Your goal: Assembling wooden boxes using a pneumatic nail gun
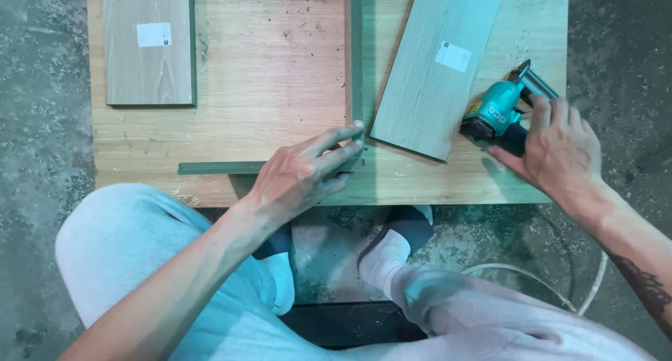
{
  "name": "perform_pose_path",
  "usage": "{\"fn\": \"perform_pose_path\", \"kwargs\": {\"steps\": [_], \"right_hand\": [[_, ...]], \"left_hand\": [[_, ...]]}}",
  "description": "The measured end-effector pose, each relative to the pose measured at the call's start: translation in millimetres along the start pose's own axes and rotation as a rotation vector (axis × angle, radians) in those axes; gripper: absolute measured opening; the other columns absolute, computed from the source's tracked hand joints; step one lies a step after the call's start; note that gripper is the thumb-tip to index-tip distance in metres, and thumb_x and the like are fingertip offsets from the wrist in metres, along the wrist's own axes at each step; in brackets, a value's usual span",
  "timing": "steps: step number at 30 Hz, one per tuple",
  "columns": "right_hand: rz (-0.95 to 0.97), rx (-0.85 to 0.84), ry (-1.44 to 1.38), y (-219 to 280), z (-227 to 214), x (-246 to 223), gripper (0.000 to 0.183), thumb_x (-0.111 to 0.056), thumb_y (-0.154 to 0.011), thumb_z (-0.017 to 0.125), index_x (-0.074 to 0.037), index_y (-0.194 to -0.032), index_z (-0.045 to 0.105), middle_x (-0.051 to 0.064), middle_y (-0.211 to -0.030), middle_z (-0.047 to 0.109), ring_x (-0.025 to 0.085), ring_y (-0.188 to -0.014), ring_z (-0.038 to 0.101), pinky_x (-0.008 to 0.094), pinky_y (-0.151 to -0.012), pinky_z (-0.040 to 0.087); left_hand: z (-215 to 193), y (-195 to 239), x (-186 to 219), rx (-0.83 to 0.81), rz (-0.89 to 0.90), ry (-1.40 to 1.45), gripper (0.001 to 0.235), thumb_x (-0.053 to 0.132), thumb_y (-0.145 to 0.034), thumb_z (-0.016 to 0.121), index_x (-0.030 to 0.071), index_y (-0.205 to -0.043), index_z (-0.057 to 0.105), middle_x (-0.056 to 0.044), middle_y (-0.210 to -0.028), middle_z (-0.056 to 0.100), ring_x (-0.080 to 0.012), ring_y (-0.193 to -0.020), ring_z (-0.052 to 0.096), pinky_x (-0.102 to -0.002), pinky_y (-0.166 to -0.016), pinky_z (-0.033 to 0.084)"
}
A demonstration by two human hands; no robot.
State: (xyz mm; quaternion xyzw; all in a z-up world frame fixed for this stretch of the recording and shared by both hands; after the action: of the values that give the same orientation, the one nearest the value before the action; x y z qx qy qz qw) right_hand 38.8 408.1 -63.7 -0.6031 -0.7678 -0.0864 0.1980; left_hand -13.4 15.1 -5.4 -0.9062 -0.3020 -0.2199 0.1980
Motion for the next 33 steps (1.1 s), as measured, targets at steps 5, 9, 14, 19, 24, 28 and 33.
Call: {"fn": "perform_pose_path", "kwargs": {"steps": [5,9,14,19,24,28,33], "right_hand": [[0.103,-0.415,-0.259,21,71,10,0.113,-0.055,-0.080,0.070,0.016,-0.156,0.025,0.036,-0.141,0.054,0.046,-0.128,0.059,0.052,-0.101,0.053],[0.306,-0.404,-0.508,-7,73,9,0.089,-0.027,-0.082,0.076,0.006,-0.153,0.032,0.032,-0.104,0.071,0.050,-0.086,0.071,0.055,-0.074,0.058],[0.485,-0.505,-0.595,-19,81,13,0.059,-0.028,-0.089,0.073,0.009,-0.127,0.046,0.037,-0.087,0.072,0.057,-0.078,0.070,0.060,-0.072,0.055],[0.287,-0.457,-0.467,2,17,-3,0.051,-0.009,-0.089,0.064,0.004,-0.135,0.044,0.025,-0.076,0.074,0.044,-0.062,0.073,0.055,-0.056,0.063],[0.118,-0.427,-0.210,42,-41,-27,0.085,-0.029,-0.077,0.071,-0.005,-0.152,0.037,0.012,-0.075,0.076,0.033,-0.057,0.073,0.044,-0.051,0.059],[0.040,-0.245,-0.257,59,-106,-74,0.099,-0.034,-0.062,0.081,-0.017,-0.152,0.043,0.002,-0.064,0.071,0.023,-0.046,0.066,0.040,-0.041,0.050],[-0.148,-0.117,-0.387,52,-136,-130,0.086,-0.029,-0.057,0.074,-0.009,-0.138,0.051,0.007,-0.072,0.072,0.026,-0.073,0.075,0.039,-0.068,0.060]], "left_hand": [[1,-2,-2,0.003,0.000,0.006,0.059,0.008,-0.075,0.080,0.008,-0.133,0.066,-0.001,-0.150,0.054,-0.0208,-0.100,0.073,-0.033,-0.080,0.062],[6,-4,-7,0.014,0.005,0.022,0.057,0.008,-0.075,0.080,0.009,-0.130,0.067,0.000,-0.149,0.055,-0.0210,-0.096,0.074,-0.034,-0.081,0.063],[5,-8,-5,0.014,-0.018,0.035,0.049,0.013,-0.079,0.078,0.010,-0.127,0.067,-0.001,-0.147,0.055,-0.0240,-0.095,0.073,-0.038,-0.077,0.062],[9,-10,-7,0.010,-0.012,0.057,0.047,0.011,-0.079,0.079,0.011,-0.124,0.068,-0.002,-0.147,0.055,-0.0251,-0.099,0.073,-0.040,-0.084,0.063],[8,-8,-8,0.028,0.004,0.084,0.052,0.010,-0.076,0.080,0.011,-0.126,0.067,-0.001,-0.146,0.055,-0.0257,-0.101,0.072,-0.040,-0.079,0.060],[10,-9,-11,0.007,-0.020,0.099,0.052,0.011,-0.077,0.079,0.012,-0.127,0.066,-0.001,-0.148,0.055,-0.0259,-0.102,0.072,-0.040,-0.080,0.060],[9,-12,-11,-0.048,-0.066,0.019,0.043,0.021,-0.088,0.077,0.018,-0.129,0.067,0.000,-0.137,0.058,-0.0385,-0.100,0.072,-0.053,-0.078,0.064]]}}
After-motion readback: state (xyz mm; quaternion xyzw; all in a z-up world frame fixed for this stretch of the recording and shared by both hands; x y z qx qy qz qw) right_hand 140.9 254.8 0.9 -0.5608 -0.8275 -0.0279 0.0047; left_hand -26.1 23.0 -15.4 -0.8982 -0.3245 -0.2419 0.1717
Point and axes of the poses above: each hand's wrist, its own y-axis away from the middle knuckle, its own z-axis out of the palm, x = y × z, the point moved 2 cm from there along -y, towards the middle knuckle
